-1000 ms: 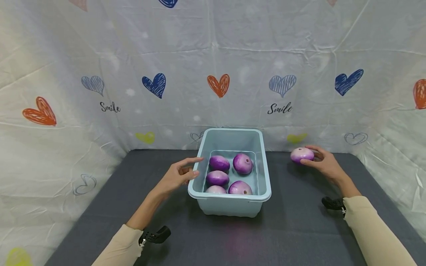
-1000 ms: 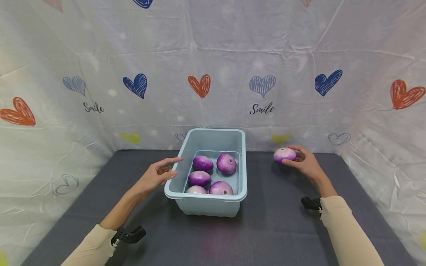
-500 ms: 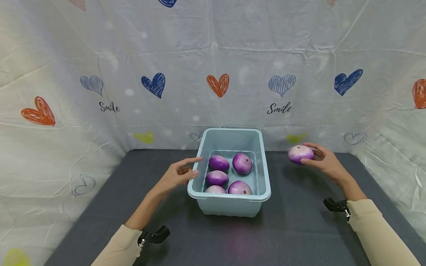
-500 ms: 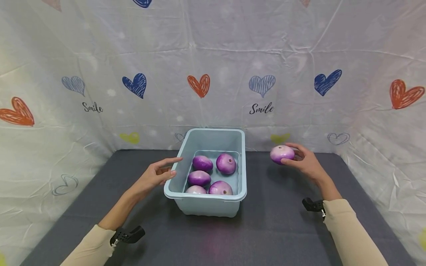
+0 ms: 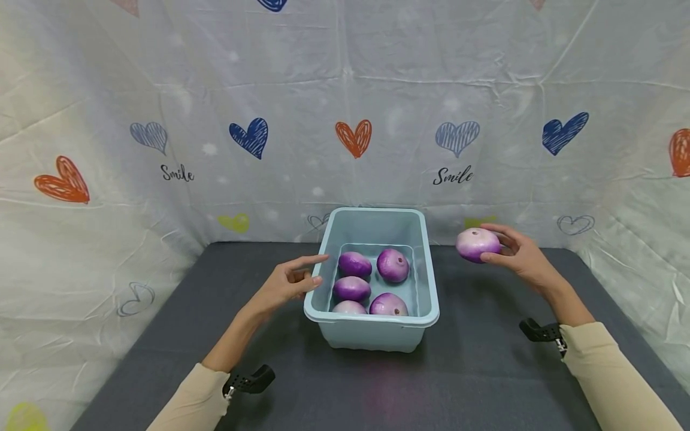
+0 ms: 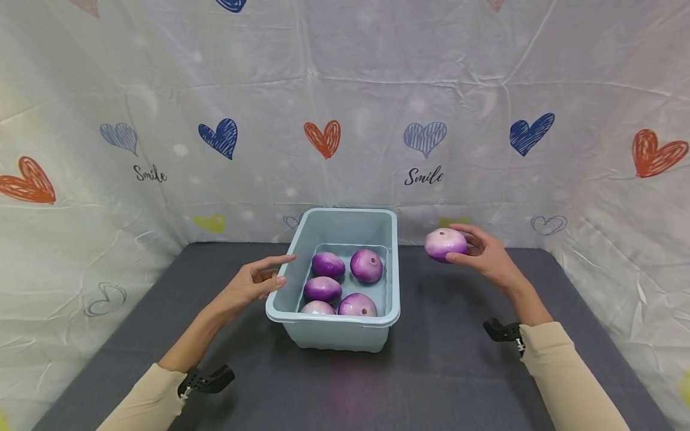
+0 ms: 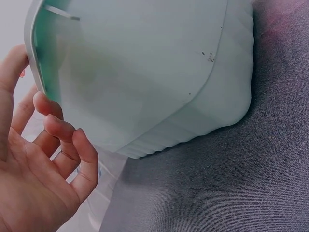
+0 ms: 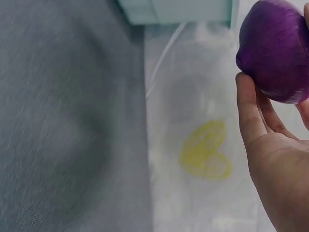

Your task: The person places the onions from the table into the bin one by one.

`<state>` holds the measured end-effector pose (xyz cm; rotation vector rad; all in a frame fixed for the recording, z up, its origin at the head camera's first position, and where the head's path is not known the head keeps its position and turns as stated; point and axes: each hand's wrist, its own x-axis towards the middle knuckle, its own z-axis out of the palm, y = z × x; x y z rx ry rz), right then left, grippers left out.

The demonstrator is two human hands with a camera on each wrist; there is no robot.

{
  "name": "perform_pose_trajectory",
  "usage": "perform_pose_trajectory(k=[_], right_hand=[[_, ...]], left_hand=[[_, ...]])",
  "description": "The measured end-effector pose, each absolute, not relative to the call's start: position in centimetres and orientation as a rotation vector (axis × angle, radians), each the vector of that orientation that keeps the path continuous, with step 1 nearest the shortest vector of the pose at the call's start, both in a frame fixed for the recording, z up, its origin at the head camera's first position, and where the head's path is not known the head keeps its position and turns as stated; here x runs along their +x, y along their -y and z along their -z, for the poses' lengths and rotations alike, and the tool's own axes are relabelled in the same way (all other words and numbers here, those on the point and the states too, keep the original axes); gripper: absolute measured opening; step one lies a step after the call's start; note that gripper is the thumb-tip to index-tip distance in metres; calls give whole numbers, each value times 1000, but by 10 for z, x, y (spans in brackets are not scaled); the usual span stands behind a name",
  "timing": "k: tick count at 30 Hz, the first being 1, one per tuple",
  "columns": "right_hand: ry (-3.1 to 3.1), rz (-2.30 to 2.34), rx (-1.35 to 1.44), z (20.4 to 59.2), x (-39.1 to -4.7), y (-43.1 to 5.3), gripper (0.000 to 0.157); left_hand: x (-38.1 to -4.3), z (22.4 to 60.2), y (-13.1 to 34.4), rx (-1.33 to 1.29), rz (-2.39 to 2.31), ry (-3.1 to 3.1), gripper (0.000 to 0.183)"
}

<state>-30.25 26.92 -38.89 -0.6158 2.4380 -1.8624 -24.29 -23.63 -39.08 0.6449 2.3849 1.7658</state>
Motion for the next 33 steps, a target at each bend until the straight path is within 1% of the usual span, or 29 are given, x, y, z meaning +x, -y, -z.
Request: perform_pose_trajectory(k=[9, 19, 26, 33], right_hand=[[-2376, 1880, -727, 368, -299, -246, 64], [-2291, 1892, -831, 348, -303, -214, 65], [-2191, 1897, -972, 340, -309, -192, 67], [-2129, 1880, -1012, 337, -309, -171, 69]], left_hand=[[-244, 388, 236, 666, -1776, -2340, 51], [-244, 387, 236, 634, -1786, -2326, 52], [-246, 388, 236, 650, -1790, -2328, 53], [-246, 389, 236, 671, -1787, -2328, 52]])
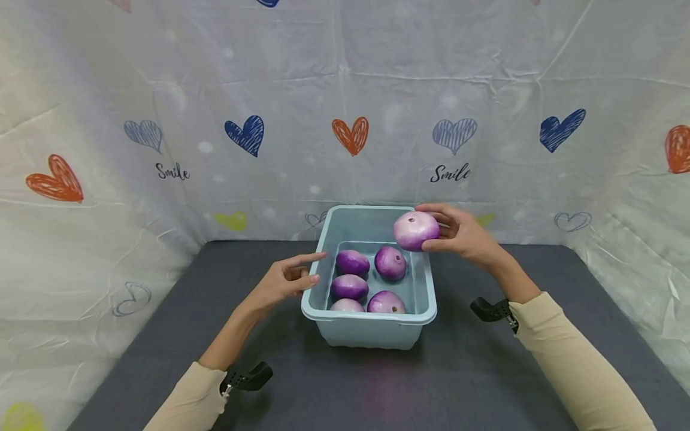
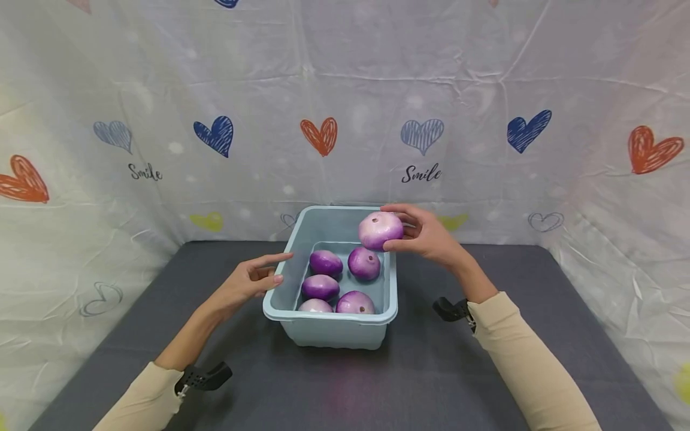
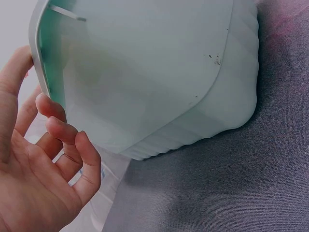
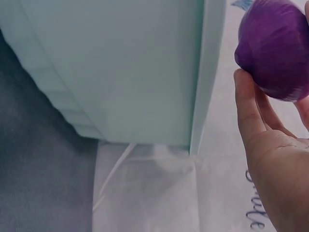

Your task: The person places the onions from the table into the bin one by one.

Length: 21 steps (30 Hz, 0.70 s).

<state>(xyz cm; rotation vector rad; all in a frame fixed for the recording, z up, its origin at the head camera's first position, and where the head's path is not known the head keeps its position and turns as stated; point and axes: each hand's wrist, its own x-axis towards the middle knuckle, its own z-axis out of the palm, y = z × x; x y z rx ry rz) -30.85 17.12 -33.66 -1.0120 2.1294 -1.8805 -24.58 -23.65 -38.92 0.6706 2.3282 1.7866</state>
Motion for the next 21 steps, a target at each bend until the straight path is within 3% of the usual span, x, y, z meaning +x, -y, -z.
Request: perform_pose_trajectory(k=[10, 21], right_hand=[[-2090, 1829, -1061, 339, -311, -157, 73], [-2055, 1901, -977, 345, -304, -182, 62]], left_hand=[[-246, 391, 234, 706, -1788, -2312, 52], [-245, 391, 233, 710, -1793, -2328, 50]])
